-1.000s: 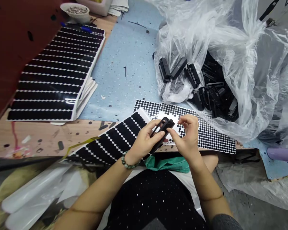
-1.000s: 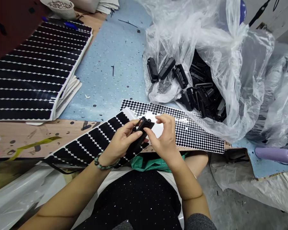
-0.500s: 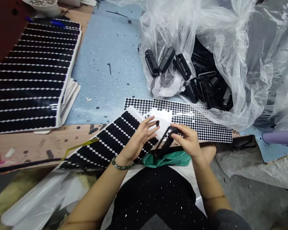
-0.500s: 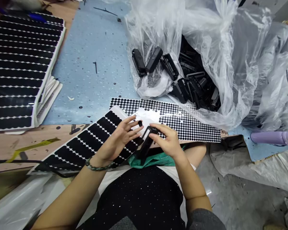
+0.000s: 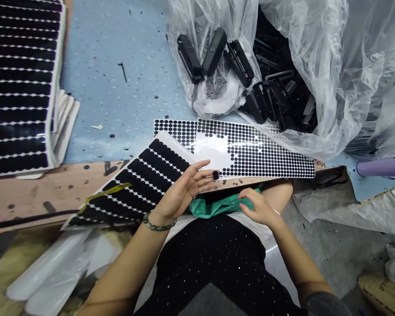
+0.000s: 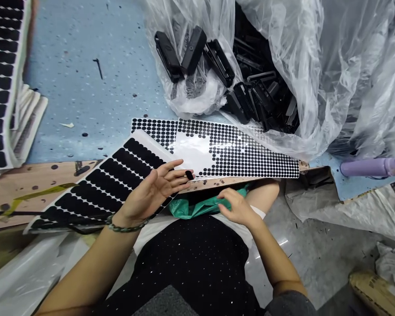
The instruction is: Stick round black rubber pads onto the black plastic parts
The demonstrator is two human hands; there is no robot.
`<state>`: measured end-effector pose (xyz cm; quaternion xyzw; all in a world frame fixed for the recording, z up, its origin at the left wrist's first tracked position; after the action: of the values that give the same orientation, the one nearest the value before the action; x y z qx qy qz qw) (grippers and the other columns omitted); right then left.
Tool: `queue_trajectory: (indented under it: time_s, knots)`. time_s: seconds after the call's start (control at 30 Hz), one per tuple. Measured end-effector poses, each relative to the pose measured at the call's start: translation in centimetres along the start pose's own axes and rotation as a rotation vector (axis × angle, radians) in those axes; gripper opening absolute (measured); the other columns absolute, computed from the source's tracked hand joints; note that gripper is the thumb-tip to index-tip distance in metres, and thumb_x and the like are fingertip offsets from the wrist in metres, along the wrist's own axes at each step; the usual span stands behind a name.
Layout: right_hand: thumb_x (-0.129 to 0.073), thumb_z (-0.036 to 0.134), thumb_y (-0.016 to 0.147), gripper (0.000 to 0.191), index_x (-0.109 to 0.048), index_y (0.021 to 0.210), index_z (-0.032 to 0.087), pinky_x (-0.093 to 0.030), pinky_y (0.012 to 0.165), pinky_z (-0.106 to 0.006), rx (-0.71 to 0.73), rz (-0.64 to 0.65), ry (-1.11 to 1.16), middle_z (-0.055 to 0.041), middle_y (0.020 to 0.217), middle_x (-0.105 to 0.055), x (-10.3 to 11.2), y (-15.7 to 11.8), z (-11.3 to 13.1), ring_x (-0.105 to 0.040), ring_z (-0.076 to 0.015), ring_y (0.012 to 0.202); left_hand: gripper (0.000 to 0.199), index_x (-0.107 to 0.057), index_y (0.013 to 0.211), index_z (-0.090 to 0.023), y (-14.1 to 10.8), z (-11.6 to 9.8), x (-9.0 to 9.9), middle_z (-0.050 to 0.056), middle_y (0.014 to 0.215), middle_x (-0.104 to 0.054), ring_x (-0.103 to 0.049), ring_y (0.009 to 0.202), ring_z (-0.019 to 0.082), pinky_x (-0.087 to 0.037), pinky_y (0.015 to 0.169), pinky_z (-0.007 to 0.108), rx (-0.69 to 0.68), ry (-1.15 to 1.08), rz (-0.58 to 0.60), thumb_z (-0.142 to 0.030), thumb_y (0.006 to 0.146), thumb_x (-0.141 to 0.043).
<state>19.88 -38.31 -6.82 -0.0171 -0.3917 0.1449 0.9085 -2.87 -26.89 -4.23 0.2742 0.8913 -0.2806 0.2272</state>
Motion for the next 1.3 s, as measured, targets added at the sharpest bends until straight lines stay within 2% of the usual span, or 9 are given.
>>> queue_trajectory:
  time_s: [0.13, 0.27, 0.37, 0.47, 0.63, 0.77, 0.87, 1.03, 1.3]
  knots:
    - [-0.071, 0.023, 0.074, 0.073, -0.042, 0.140, 0.012, -0.035, 0.110, -0.054, -0.181, 0.449, -0.305, -0.0213, 0.138, -0.053, -0.9, -0.8, -2.7, -0.048, -0.0334, 0.131, 0.055, -0.060, 0.127, -0.030, 0.0, 2.0, -0.6, 0.008, 0.121, -0.069, -0.061, 0.116, 0.026, -0.045, 0.104, 0.044, 0.081, 0.172, 0.248, -0.065, 0.088, -0.045]
    - [-0.062, 0.016, 0.079, 0.064, -0.045, 0.140, 0.015, -0.043, 0.101, -0.042, -0.246, 0.630, -0.519, -0.0180, 0.127, -0.063, 0.2, 0.4, -5.9, -0.061, -0.0290, 0.115, 0.054, -0.061, 0.127, -0.030, 1.0, 6.1, -0.8, 0.008, 0.122, -0.070, -0.056, 0.124, 0.028, -0.030, 0.114, 0.048, 0.237, 0.546, 0.312, -0.063, 0.086, -0.048]
    - [-0.061, 0.016, 0.080, 0.043, -0.061, 0.123, 0.017, -0.049, 0.083, -0.030, -0.232, 0.645, -0.544, -0.0125, 0.111, -0.072, 1.2, 1.0, -7.1, -0.068, -0.0244, 0.096, 0.055, -0.062, 0.125, -0.027, 1.3, 9.1, 0.5, 0.010, 0.118, -0.072, -0.055, 0.125, 0.030, -0.032, 0.111, 0.050, 0.312, 0.648, 0.185, -0.063, 0.084, -0.051]
    - [-0.051, 0.009, 0.083, 0.028, -0.068, 0.106, 0.012, -0.047, 0.081, -0.032, -0.200, 0.602, -0.567, -0.0162, 0.103, -0.073, 1.1, 0.3, -5.8, -0.068, -0.0251, 0.092, 0.049, -0.063, 0.123, -0.028, 0.7, 10.4, 2.2, 0.009, 0.112, -0.074, -0.060, 0.120, 0.029, -0.041, 0.103, 0.045, 0.331, 0.613, 0.121, -0.058, 0.085, -0.054]
    - [-0.048, 0.004, 0.082, 0.023, -0.070, 0.084, 0.012, -0.045, 0.079, -0.032, -0.058, 0.638, -0.515, -0.0151, 0.084, -0.074, -2.8, -2.9, -0.8, -0.069, -0.0221, 0.083, 0.044, -0.065, 0.122, -0.027, -2.1, 8.3, 2.7, 0.006, 0.108, -0.076, -0.065, 0.112, 0.027, -0.045, 0.100, 0.038, 0.296, 0.658, 0.171, -0.049, 0.084, -0.061]
    - [-0.057, 0.013, 0.084, 0.014, -0.069, 0.090, 0.009, -0.048, 0.074, -0.032, -0.070, 0.636, -0.514, -0.0151, 0.082, -0.073, -4.7, -5.0, 0.2, -0.069, -0.0230, 0.078, 0.047, -0.060, 0.128, -0.032, -3.8, 6.3, 1.4, 0.007, 0.120, -0.071, -0.060, 0.120, 0.027, -0.043, 0.103, 0.038, 0.183, 0.555, 0.190, -0.052, 0.087, -0.055]
    - [-0.062, 0.034, 0.087, 0.031, -0.066, 0.105, 0.010, -0.053, 0.075, -0.035, -0.132, 0.440, -0.439, -0.0161, 0.097, -0.069, -3.5, -5.3, -0.3, -0.069, -0.0252, 0.085, 0.056, -0.054, 0.134, -0.032, -3.8, 6.0, 0.2, 0.009, 0.127, -0.066, -0.054, 0.127, 0.027, -0.040, 0.107, 0.044, 0.153, 0.353, 0.147, -0.062, 0.089, -0.042]
    - [-0.048, 0.030, 0.095, 0.027, -0.058, 0.118, 0.020, -0.057, 0.083, -0.036, 0.027, -0.438, -0.053, -0.0113, 0.110, -0.062, -0.4, -3.1, 1.3, -0.065, -0.0204, 0.099, 0.065, -0.045, 0.141, -0.029, -2.3, 6.1, -1.8, 0.011, 0.128, -0.066, -0.043, 0.137, 0.028, -0.025, 0.115, 0.052, 0.093, 0.259, 0.105, -0.068, 0.090, -0.032]
    - [-0.046, 0.011, 0.092, 0.018, -0.063, 0.089, 0.017, -0.058, 0.064, -0.033, 0.423, -0.734, -0.383, -0.0090, 0.085, -0.067, 0.9, 2.1, 4.1, -0.064, -0.0188, 0.073, 0.069, -0.035, 0.147, -0.029, -0.4, 4.2, -2.9, 0.011, 0.138, -0.058, -0.037, 0.141, 0.027, -0.018, 0.117, 0.053, 0.060, 0.215, 0.225, -0.068, 0.090, -0.032]
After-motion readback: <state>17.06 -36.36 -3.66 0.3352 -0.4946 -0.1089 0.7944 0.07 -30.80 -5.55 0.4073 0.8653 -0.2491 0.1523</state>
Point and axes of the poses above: each hand's wrist, its own y-axis towards the middle knuckle, its own x-axis out of the back of the hand, z = x × y, the point moved 1 cm from there along y, towards the middle knuckle
